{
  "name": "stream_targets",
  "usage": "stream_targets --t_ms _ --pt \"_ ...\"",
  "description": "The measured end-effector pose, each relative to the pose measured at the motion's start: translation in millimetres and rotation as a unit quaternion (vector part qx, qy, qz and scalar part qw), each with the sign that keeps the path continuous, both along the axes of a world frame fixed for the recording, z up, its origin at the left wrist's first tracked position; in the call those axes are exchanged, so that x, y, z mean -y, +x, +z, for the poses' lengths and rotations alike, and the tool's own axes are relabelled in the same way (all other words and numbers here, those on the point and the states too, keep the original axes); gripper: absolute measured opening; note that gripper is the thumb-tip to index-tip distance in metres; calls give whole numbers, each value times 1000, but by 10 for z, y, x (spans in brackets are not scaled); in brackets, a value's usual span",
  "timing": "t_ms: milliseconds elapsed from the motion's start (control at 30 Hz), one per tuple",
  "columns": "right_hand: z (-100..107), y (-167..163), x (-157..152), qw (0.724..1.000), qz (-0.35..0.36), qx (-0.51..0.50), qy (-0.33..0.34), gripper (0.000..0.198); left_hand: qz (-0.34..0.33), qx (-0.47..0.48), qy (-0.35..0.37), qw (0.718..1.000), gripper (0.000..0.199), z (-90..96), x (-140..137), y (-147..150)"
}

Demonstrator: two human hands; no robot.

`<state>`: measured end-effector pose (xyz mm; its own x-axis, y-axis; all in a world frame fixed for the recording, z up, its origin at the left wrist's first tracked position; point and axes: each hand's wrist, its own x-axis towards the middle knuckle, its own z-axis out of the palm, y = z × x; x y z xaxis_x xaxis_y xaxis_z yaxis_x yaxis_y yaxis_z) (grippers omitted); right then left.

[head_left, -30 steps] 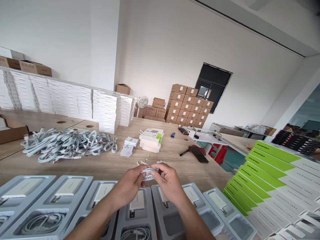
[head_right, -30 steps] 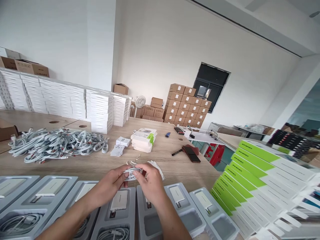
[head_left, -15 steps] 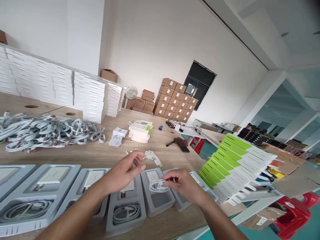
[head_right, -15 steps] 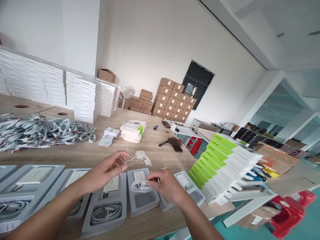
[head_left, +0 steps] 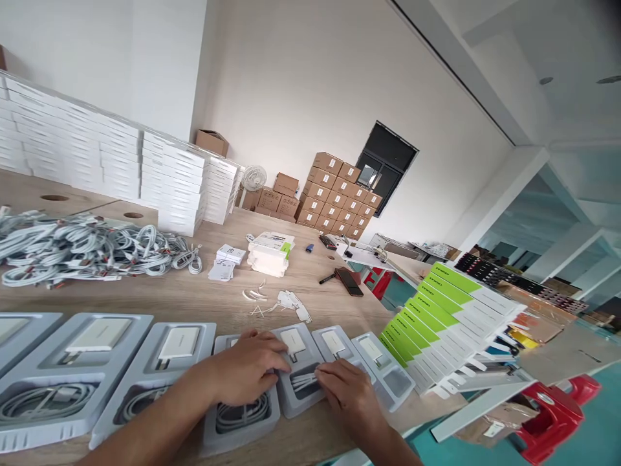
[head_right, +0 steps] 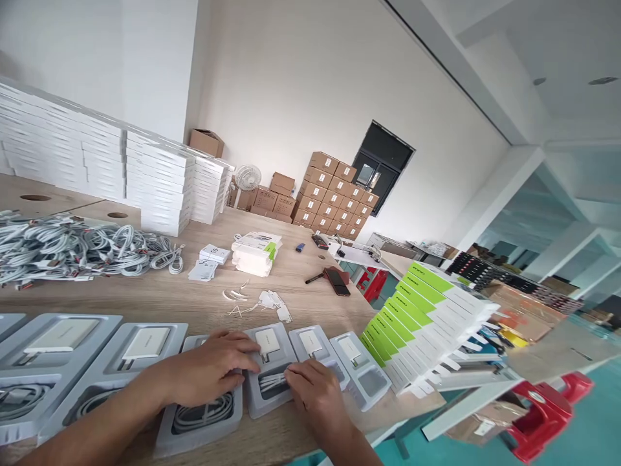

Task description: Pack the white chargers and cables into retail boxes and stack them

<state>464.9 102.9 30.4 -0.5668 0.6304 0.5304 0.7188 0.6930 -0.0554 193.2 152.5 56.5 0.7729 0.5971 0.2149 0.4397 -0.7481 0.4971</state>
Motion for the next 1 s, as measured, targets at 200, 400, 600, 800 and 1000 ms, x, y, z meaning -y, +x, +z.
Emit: stream_targets --t_ms 200,400,600,800,1000 --pt "-31 21 160 999 21 19 -19 38 7 7 -23 1000 36 24 -34 -44" --pt "-158 -53 200 999 8 31 29 36 22 20 -22 999 32 50 -40 -18" --pt "-81 -240 185 998 -46 30 12 14 20 23 -17 999 32 27 -33 -5" --pt "-211 -277 19 995 -36 21 94 11 115 9 20 993 38 171 -88 -127" --pt "-336 -129 -78 980 -17 30 195 9 423 -22 57 904 46 403 -368 -955"
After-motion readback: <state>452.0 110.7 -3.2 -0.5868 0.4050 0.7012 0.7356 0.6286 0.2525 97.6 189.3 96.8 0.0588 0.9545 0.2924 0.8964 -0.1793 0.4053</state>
